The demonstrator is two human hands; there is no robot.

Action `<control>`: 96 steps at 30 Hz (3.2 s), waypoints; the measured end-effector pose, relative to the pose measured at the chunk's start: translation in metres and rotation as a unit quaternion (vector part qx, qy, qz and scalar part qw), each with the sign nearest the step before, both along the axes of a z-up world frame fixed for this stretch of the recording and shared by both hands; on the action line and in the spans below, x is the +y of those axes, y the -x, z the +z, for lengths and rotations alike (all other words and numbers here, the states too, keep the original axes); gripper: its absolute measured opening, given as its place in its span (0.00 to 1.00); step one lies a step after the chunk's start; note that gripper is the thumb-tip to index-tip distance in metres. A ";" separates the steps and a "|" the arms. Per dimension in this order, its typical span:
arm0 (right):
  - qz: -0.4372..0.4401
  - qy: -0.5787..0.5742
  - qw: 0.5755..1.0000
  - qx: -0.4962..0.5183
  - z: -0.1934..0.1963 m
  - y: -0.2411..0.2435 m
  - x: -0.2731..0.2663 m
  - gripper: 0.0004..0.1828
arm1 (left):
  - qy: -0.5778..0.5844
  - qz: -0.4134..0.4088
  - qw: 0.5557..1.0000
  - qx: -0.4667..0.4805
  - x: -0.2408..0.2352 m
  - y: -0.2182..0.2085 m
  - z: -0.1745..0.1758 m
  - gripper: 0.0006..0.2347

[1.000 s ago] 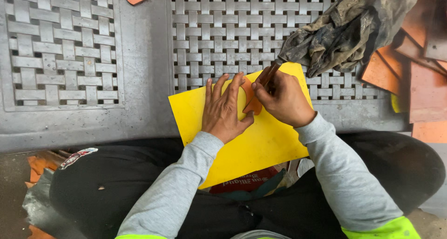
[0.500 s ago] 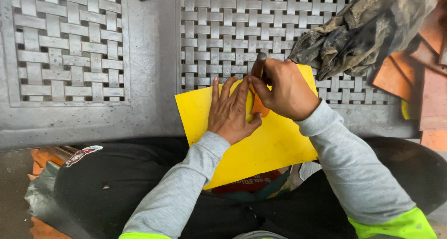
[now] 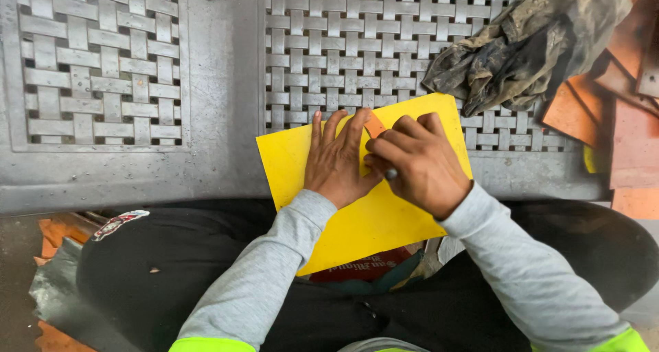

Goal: The person sits cross-legged and uses a pointed knife to cut a small orange leather piece on a yellow cutting board. The person repeatedly repositions the leather and trims its edges, producing small offcuts that remain on the board.

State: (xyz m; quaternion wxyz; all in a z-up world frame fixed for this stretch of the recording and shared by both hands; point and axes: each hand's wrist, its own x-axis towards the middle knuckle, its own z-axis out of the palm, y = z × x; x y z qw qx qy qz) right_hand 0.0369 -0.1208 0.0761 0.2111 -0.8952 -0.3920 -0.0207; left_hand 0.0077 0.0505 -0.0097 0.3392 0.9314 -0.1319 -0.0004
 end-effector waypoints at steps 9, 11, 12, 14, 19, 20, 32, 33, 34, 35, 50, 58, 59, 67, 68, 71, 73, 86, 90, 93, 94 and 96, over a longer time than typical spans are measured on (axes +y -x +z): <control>-0.106 -0.145 0.963 0.200 -0.008 0.015 0.008 0.06 | 0.001 -0.007 1.000 -0.023 0.001 0.001 0.000 0.42; -0.157 -0.249 0.941 0.168 -0.006 0.006 -0.013 0.05 | -0.003 -0.010 1.000 -0.006 0.002 0.000 0.005 0.41; -0.179 -0.301 0.924 0.152 -0.006 0.004 -0.022 0.04 | -0.015 -0.014 1.000 -0.015 0.002 0.000 0.007 0.39; -0.200 -0.344 0.904 0.160 -0.007 0.008 -0.042 0.05 | -0.038 -0.027 0.998 -0.033 -0.001 0.000 0.011 0.34; -0.281 -0.175 0.944 0.005 -0.029 0.027 -0.053 0.10 | -0.084 -0.016 0.994 -0.075 -0.012 0.006 0.019 0.25; -0.308 -0.124 0.943 0.012 -0.036 0.032 -0.049 0.12 | -0.074 -0.006 0.993 -0.087 -0.014 0.007 0.020 0.25; -0.321 -0.132 0.934 0.078 -0.043 0.071 -0.033 0.08 | -0.094 0.010 0.995 -0.032 0.019 0.000 0.019 0.19; -0.315 -0.137 0.936 0.081 -0.043 0.070 -0.031 0.08 | -0.083 0.020 0.995 -0.043 0.024 -0.001 0.019 0.20; -0.312 -0.143 0.936 0.077 -0.041 0.069 -0.031 0.08 | -0.071 0.028 0.996 -0.055 0.029 -0.003 0.019 0.22; -0.308 -0.148 0.937 0.073 -0.039 0.068 -0.031 0.09 | -0.058 0.036 0.995 -0.067 0.033 -0.006 0.019 0.23; -0.283 -0.188 0.939 0.047 -0.029 0.044 -0.030 0.07 | -0.023 -0.012 0.994 -0.104 0.055 -0.032 0.019 0.23; -0.254 -0.199 0.943 0.085 -0.027 0.036 -0.027 0.07 | -0.080 0.016 0.996 -0.029 0.045 -0.048 0.020 0.10; -0.254 -0.202 0.942 0.085 -0.026 0.035 -0.027 0.07 | -0.067 0.023 0.996 -0.049 0.047 -0.050 0.021 0.08; -0.270 -0.235 0.918 0.170 -0.025 0.039 -0.022 0.10 | 0.072 0.115 0.990 0.026 0.025 -0.037 0.021 0.06; -0.246 -0.235 0.929 0.146 -0.027 0.040 -0.019 0.12 | 0.047 0.100 0.994 -0.002 0.013 -0.031 0.019 0.07; -0.222 -0.210 0.942 0.135 -0.033 0.040 -0.014 0.18 | 0.114 0.037 0.992 0.026 -0.016 -0.014 0.011 0.09; -0.227 -0.186 0.946 0.137 -0.036 0.039 -0.015 0.22 | 0.159 -0.002 0.984 0.082 -0.022 -0.010 0.007 0.10; -0.290 -0.106 0.947 0.087 -0.051 0.033 -0.020 0.25 | -0.179 0.082 0.974 0.116 0.069 -0.044 0.047 0.18; -0.335 -0.161 0.926 0.069 -0.046 0.026 -0.033 0.20 | -0.132 0.087 0.982 0.100 0.080 -0.044 0.060 0.19; -0.338 -0.156 0.928 0.003 -0.040 0.018 -0.048 0.15 | -0.126 0.102 0.983 0.081 0.080 -0.048 0.067 0.15; -0.338 -0.183 0.922 0.040 -0.040 0.017 -0.048 0.15 | -0.092 0.146 0.978 0.119 0.078 -0.050 0.068 0.13; -0.334 -0.234 0.906 0.116 -0.041 0.019 -0.047 0.15 | -0.020 0.229 0.953 0.196 0.070 -0.053 0.067 0.11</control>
